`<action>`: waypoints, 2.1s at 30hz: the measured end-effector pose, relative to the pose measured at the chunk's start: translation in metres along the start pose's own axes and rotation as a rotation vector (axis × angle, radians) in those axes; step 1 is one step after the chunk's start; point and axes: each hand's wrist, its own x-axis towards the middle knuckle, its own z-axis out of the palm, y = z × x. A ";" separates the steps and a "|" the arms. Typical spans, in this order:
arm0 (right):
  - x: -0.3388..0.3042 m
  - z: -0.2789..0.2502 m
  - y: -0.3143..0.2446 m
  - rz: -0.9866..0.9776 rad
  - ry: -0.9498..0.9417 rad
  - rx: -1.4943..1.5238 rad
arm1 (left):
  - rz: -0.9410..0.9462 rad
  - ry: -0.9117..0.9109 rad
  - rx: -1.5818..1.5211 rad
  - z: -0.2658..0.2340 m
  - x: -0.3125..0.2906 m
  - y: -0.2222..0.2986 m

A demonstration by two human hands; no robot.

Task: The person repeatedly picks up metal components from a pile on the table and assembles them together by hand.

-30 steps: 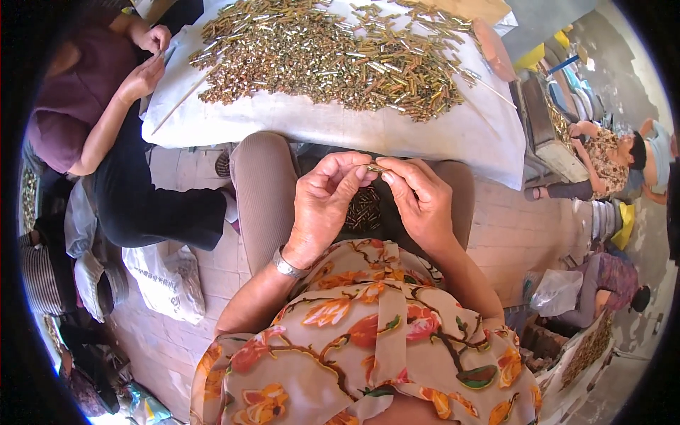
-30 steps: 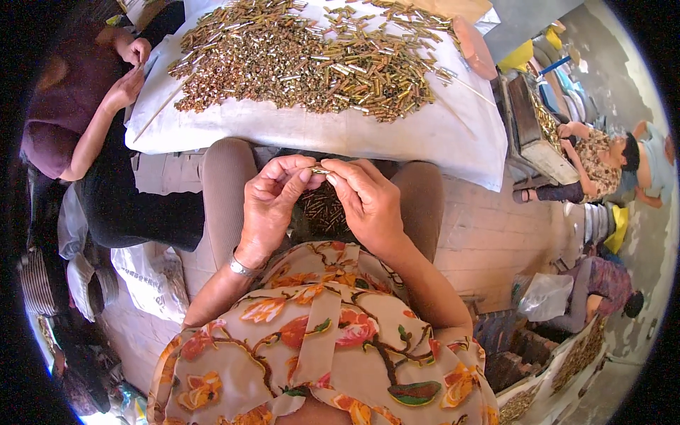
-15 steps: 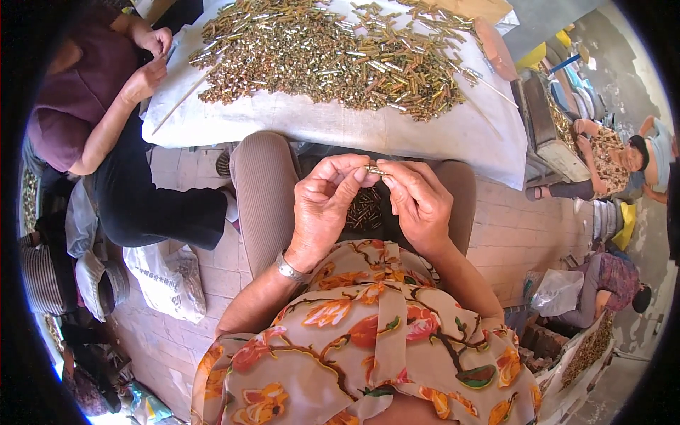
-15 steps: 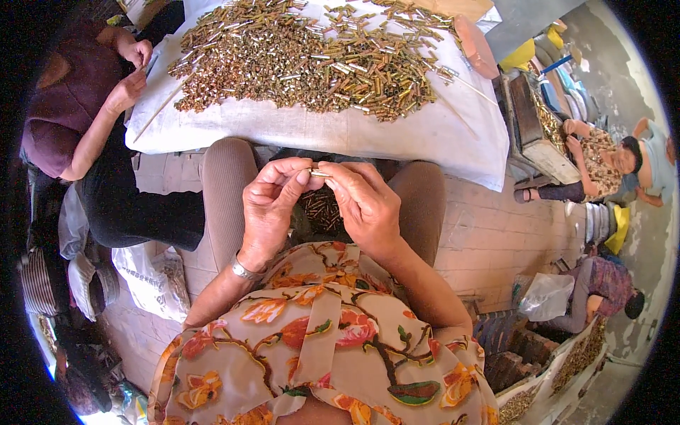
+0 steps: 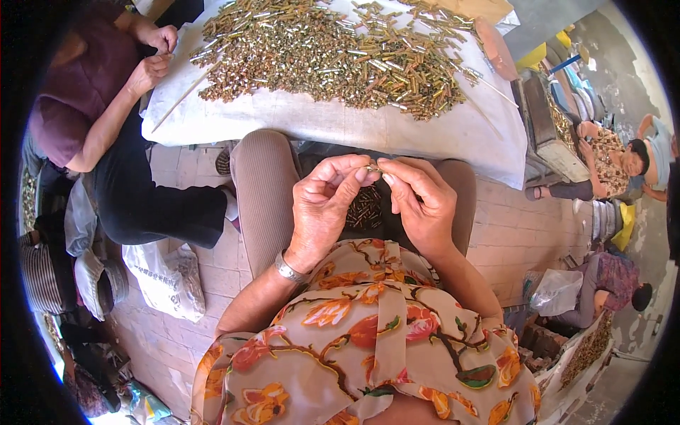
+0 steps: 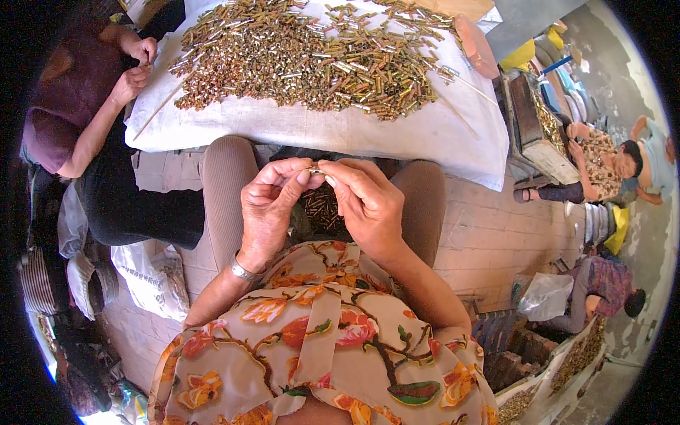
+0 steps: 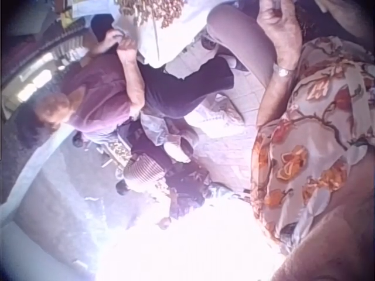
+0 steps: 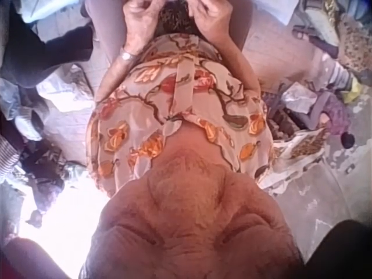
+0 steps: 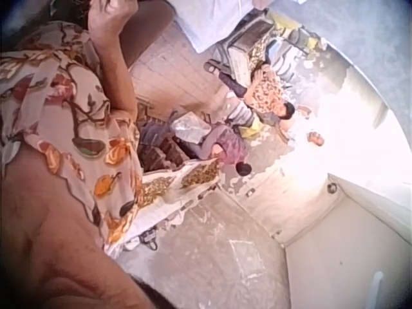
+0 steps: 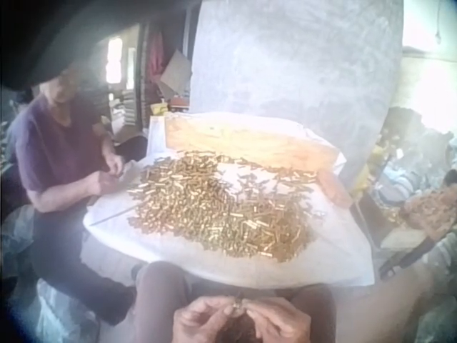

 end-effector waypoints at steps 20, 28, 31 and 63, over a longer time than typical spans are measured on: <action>0.014 -0.028 0.005 0.190 -0.336 0.227 | -0.097 -0.244 0.080 -0.024 0.009 0.013; 0.006 -0.029 -0.003 0.590 -0.461 0.611 | -0.321 -0.559 -0.395 -0.034 0.014 -0.003; 0.003 -0.024 0.003 0.602 -0.389 0.686 | -0.343 -0.518 -0.445 -0.031 0.014 -0.013; -0.001 -0.010 0.018 0.494 -0.147 0.314 | -0.448 -0.233 -0.485 -0.024 0.015 -0.036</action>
